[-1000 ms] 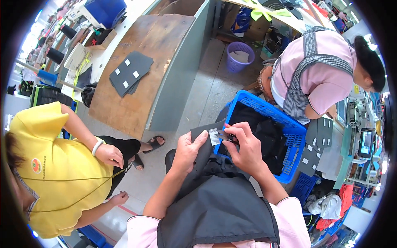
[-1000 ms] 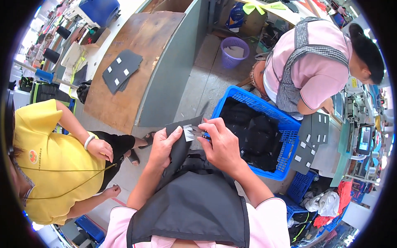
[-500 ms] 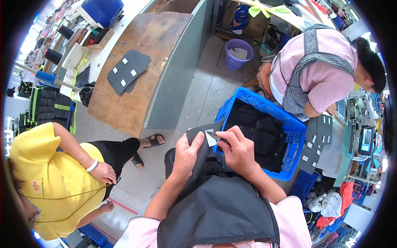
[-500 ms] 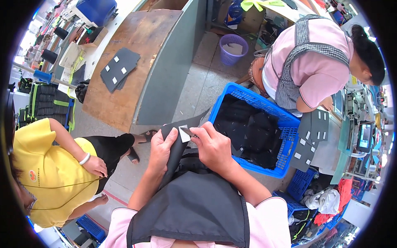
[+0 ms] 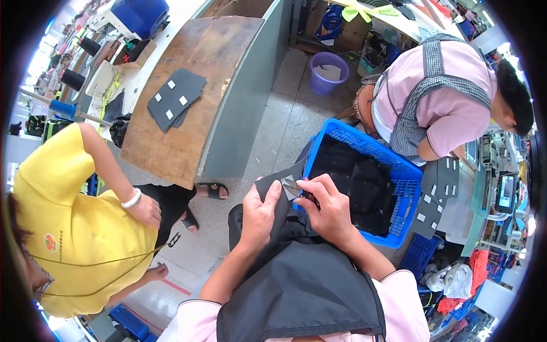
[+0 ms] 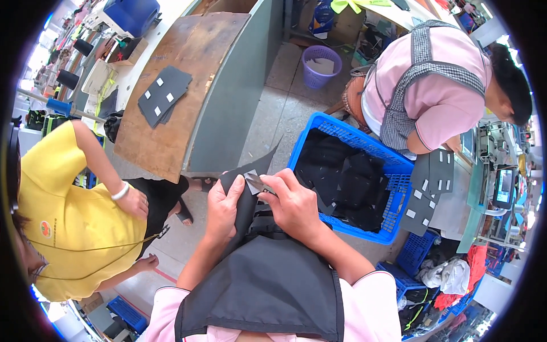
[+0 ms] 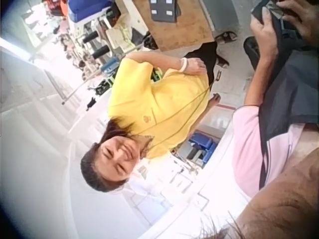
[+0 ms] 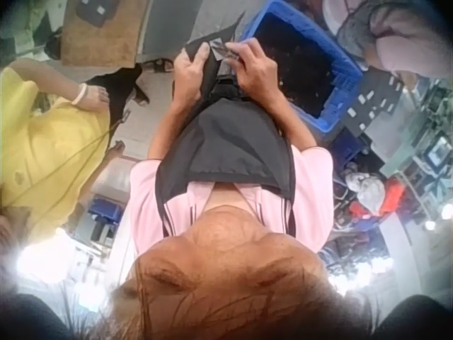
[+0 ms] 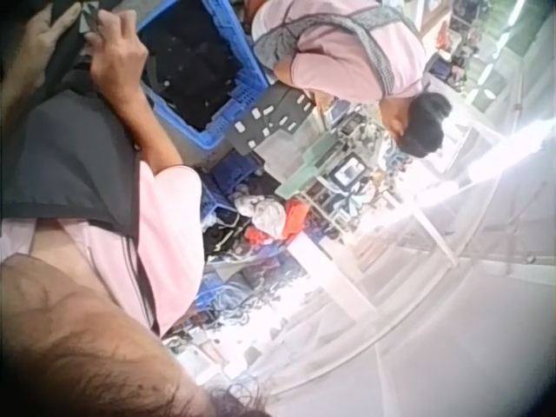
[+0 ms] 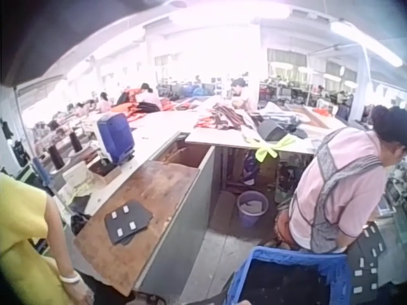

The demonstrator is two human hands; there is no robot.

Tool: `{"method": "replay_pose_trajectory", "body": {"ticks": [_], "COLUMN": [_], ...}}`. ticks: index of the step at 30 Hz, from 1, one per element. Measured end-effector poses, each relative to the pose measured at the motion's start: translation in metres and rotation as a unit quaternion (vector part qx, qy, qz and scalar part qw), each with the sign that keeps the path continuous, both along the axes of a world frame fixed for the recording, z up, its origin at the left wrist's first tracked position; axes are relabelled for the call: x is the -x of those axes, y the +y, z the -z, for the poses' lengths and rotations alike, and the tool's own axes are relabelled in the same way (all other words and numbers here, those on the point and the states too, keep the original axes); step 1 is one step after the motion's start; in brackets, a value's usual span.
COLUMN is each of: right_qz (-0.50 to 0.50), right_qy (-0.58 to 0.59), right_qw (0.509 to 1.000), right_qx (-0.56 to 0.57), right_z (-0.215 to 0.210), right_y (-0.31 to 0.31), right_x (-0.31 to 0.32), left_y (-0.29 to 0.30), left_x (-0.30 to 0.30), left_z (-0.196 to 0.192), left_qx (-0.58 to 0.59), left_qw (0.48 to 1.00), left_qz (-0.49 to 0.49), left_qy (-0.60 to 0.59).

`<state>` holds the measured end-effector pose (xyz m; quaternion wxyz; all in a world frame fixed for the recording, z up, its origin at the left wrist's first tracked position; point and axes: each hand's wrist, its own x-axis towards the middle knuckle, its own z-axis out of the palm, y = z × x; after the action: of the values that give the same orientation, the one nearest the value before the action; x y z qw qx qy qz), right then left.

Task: Trim excess material and loose threads from black fabric components using scissors in a garment manufacturing facility.

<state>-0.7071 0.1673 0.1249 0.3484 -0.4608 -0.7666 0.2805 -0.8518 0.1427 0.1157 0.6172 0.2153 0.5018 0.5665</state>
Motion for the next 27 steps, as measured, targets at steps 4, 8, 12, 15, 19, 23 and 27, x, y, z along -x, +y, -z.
{"method": "replay_pose_trajectory", "body": {"ticks": [4, 8, 12, 15, 19, 23, 27], "right_qz": [0.011, 0.026, 0.039, 0.08, 0.027, 0.035, 0.04], "right_qy": [0.0, 0.025, 0.063, 0.12, 0.047, 0.059, 0.07], "right_qw": [1.0, 0.999, 0.997, 0.987, 0.998, 0.998, 0.996], "right_qx": [-0.009, 0.0, 0.0, 0.068, 0.01, -0.009, 0.022], "right_z": [0.002, 0.004, 0.011, 0.014, 0.0, 0.009, 0.004], "right_y": [-0.002, -0.005, -0.005, -0.006, -0.002, 0.001, -0.003], "right_x": [0.004, 0.008, 0.01, 0.006, 0.005, 0.006, 0.009], "left_y": [-0.003, -0.004, -0.005, -0.005, -0.006, -0.006, -0.006], "left_x": [-0.007, -0.01, -0.009, -0.008, -0.009, -0.002, -0.002], "left_z": [0.0, 0.0, 0.002, 0.003, 0.004, 0.007, 0.006], "left_qx": [-0.003, 0.006, 0.01, 0.016, 0.0, 0.03, 0.017], "left_qw": [1.0, 0.999, 0.997, 0.997, 0.996, 0.998, 0.998], "left_qz": [-0.023, -0.04, -0.067, -0.067, -0.066, -0.038, -0.045], "left_qy": [0.002, -0.014, -0.036, -0.038, -0.059, -0.046, -0.044]}}
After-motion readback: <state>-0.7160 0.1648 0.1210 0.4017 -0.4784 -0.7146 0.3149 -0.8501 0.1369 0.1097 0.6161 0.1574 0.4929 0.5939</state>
